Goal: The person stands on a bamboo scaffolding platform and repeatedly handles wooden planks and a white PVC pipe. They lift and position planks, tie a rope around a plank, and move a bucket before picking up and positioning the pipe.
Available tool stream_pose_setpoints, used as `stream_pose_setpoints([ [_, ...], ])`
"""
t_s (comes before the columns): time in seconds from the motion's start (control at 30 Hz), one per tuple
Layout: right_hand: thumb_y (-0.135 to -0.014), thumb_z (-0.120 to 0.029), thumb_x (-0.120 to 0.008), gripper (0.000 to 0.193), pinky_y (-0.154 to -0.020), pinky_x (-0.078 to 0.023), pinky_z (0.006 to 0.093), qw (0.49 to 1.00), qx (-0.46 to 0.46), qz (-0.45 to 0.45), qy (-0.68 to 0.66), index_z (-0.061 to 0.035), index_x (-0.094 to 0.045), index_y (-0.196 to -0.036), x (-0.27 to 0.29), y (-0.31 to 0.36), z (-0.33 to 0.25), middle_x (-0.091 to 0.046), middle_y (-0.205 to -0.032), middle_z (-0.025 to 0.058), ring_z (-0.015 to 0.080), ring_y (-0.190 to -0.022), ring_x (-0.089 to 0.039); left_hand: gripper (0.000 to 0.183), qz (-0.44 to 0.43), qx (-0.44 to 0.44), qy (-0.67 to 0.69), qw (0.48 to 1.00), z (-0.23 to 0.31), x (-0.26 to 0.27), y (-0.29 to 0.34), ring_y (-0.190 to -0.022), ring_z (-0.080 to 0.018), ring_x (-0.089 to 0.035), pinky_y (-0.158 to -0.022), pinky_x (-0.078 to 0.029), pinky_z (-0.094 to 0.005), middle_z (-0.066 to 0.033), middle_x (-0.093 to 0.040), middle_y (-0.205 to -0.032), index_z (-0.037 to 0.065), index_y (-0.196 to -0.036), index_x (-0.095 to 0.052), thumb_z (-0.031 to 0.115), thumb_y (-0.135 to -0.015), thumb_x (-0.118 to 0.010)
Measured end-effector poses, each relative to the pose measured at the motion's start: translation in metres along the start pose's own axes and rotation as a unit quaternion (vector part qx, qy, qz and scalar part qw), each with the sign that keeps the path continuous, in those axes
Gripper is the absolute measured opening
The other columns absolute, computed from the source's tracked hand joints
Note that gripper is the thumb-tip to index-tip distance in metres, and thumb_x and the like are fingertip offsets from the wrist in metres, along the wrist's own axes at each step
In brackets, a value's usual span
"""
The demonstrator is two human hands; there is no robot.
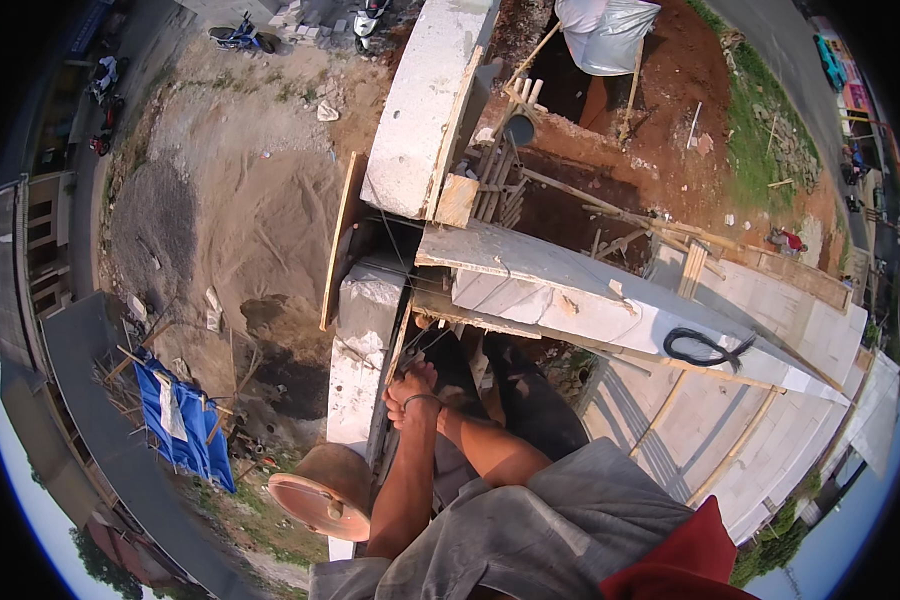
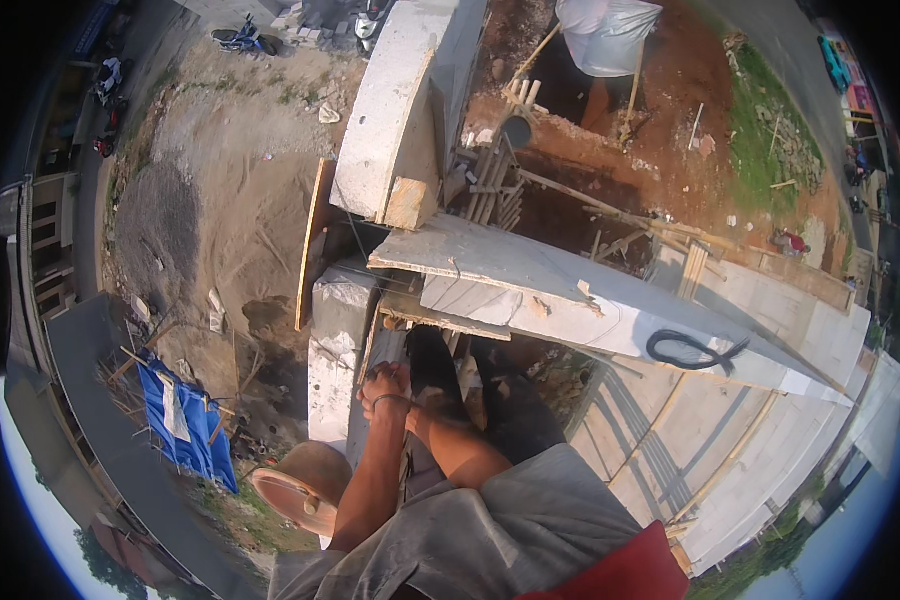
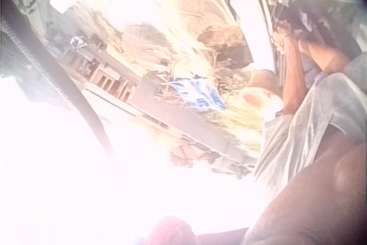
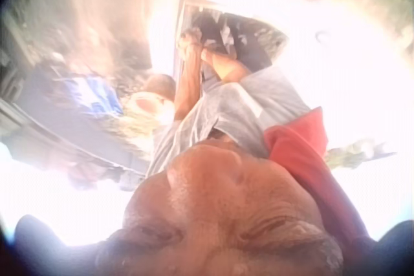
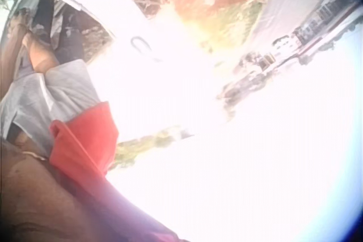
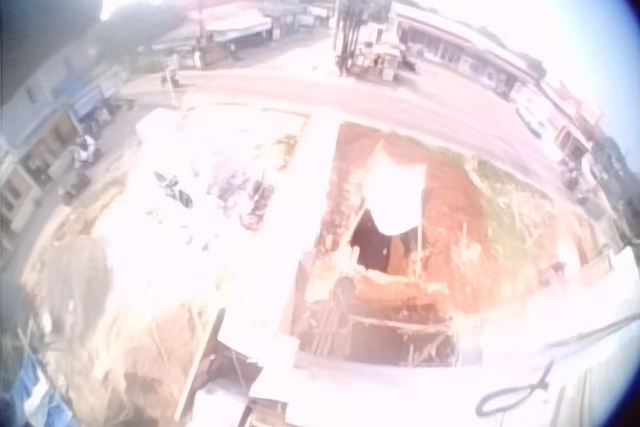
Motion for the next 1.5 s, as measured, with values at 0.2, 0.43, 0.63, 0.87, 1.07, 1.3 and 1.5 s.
stream_pose_setpoints([
  [0.2, -0.086, -0.013, -0.058, 0.012, -0.051, -0.044, 0.0351, 0.983, -0.073, -0.006, 0.168, -0.0039, -0.065, -0.083, 0.007, 0.010, -0.003, -0.062, -0.066, 0.0068, 0.0208, -0.059, -0.058, 0.017, -0.147, 0.001, 0.018, 0.989, -0.002, -0.006, -0.026, -0.068, -0.0099, -0.055, -0.053, -0.040, -0.0225, -0.0024, -0.064, -0.089, 0.006, -0.103, -0.060, 0.014, -0.091, -0.052],
  [0.43, -0.079, -0.019, -0.064, 0.022, -0.074, -0.053, 0.0459, 0.706, -0.034, 0.165, 0.688, -0.0069, -0.069, -0.097, 0.015, 0.052, -0.075, -0.068, -0.095, 0.0216, 0.0384, -0.090, -0.067, 0.015, -0.217, -0.097, -0.020, 0.971, 0.015, -0.008, -0.008, -0.089, -0.0180, -0.062, -0.077, -0.049, -0.0289, -0.0069, -0.065, -0.100, 0.005, -0.103, -0.058, 0.004, -0.088, -0.057],
  [0.63, -0.091, -0.038, -0.057, 0.037, -0.083, -0.050, 0.0476, 0.759, 0.187, 0.203, 0.590, -0.0043, -0.066, -0.102, -0.041, 0.061, -0.123, -0.066, -0.102, 0.0223, 0.0407, -0.099, -0.063, 0.013, -0.329, 0.040, 0.192, 0.924, 0.008, -0.006, -0.008, -0.100, -0.0221, -0.058, -0.094, -0.046, -0.0337, -0.0099, -0.061, -0.108, 0.004, -0.104, -0.055, 0.004, -0.090, -0.054],
  [0.87, -0.089, -0.040, -0.060, 0.038, -0.077, -0.053, 0.0398, 0.845, 0.187, 0.163, 0.475, -0.0048, -0.069, -0.100, -0.043, 0.043, -0.112, -0.069, -0.094, 0.0196, 0.0370, -0.089, -0.067, 0.031, -0.343, 0.093, 0.250, 0.900, 0.009, 0.006, -0.004, -0.109, -0.0260, -0.057, -0.104, -0.041, -0.0405, -0.0100, -0.062, -0.112, 0.002, -0.109, -0.059, 0.025, -0.100, -0.040],
  [1.07, -0.083, -0.029, -0.063, 0.026, -0.067, -0.054, 0.0359, 0.810, 0.199, 0.192, 0.517, -0.0067, -0.073, -0.092, -0.030, 0.033, -0.123, -0.070, -0.083, 0.0140, 0.0281, -0.078, -0.070, 0.037, -0.079, 0.114, 0.232, 0.963, -0.004, 0.013, -0.018, -0.107, -0.0247, -0.056, -0.097, -0.046, -0.0418, -0.0053, -0.060, -0.110, 0.006, -0.110, -0.056, 0.039, -0.102, -0.039],
  [1.3, -0.085, -0.024, -0.063, 0.020, -0.066, -0.052, 0.0324, 0.843, 0.195, 0.174, 0.470, -0.0074, -0.072, -0.091, -0.009, 0.009, -0.109, -0.071, -0.079, 0.0116, 0.0213, -0.074, -0.070, 0.024, 0.022, -0.016, 0.124, 0.992, 0.028, 0.023, 0.009, -0.082, -0.0177, -0.058, -0.071, -0.046, -0.0284, -0.0026, -0.059, -0.084, 0.005, -0.094, -0.060, 0.026, -0.099, -0.049],
  [1.5, -0.092, -0.022, -0.062, 0.016, -0.060, -0.044, 0.0257, 0.974, 0.172, 0.028, 0.145, -0.0073, -0.067, -0.089, 0.001, -0.025, -0.057, -0.062, -0.074, 0.0001, 0.0094, -0.069, -0.056, 0.025, -0.013, -0.528, -0.442, 0.725, 0.095, 0.010, 0.076, -0.070, -0.0268, -0.062, -0.063, -0.048, -0.0379, -0.0155, -0.065, -0.080, 0.001, -0.090, -0.069, 0.023, -0.091, -0.057],
])
Point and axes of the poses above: each hand's wrist, its own y-axis away from the middle knuckle, its own x-axis out of the back of the hand, z = x × y, the point moved 6 cm from there along -y, towards the middle knuckle
